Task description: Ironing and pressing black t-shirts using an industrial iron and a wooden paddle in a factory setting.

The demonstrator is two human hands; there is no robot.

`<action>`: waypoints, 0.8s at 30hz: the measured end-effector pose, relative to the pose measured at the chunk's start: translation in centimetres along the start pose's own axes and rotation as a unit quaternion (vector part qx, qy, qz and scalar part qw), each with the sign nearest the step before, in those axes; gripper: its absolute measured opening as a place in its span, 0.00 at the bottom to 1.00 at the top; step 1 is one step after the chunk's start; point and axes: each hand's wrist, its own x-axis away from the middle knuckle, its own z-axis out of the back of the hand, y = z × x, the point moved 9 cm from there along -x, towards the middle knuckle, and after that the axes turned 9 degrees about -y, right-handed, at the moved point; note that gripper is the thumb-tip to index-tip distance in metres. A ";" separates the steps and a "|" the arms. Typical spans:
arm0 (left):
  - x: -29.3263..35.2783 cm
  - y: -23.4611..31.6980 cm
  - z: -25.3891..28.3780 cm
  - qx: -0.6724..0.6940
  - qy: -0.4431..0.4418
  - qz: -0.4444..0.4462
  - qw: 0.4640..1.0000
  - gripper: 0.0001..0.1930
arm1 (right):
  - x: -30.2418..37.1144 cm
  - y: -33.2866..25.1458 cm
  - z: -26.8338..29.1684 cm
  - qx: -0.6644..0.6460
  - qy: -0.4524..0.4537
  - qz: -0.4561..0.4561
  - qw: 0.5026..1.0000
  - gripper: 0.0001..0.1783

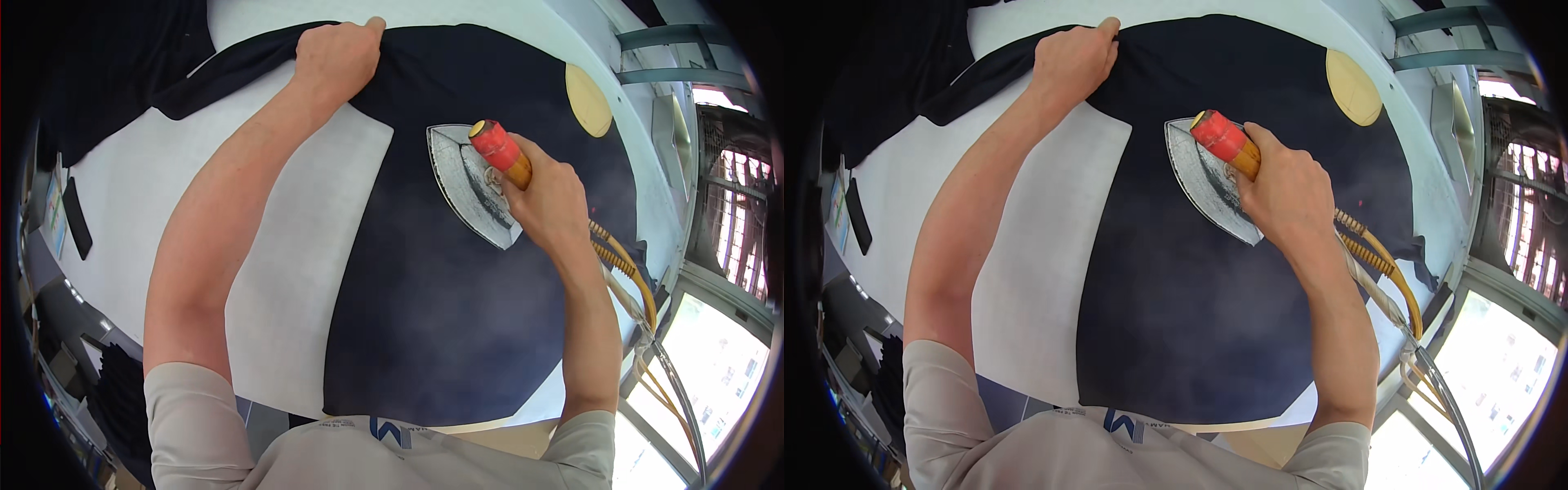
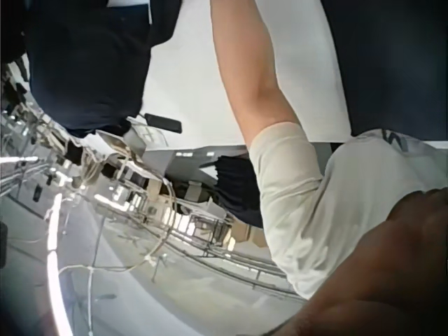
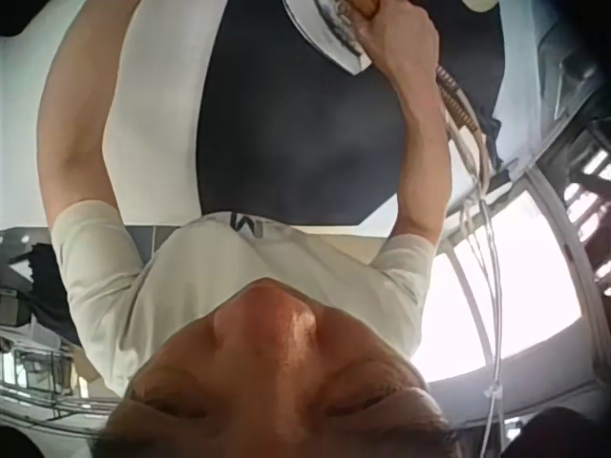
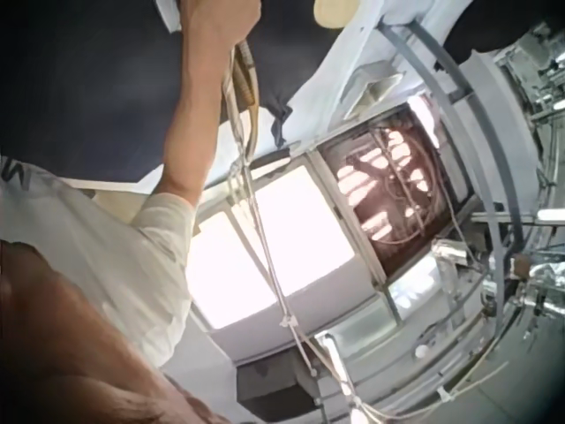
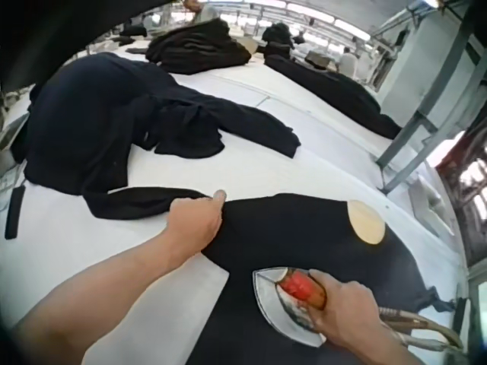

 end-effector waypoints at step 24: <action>9.1 -1.8 -0.7 0.276 0.135 -0.019 0.951 0.07 | 17.4 -0.7 -6.9 0.015 -0.117 0.116 0.986 0.32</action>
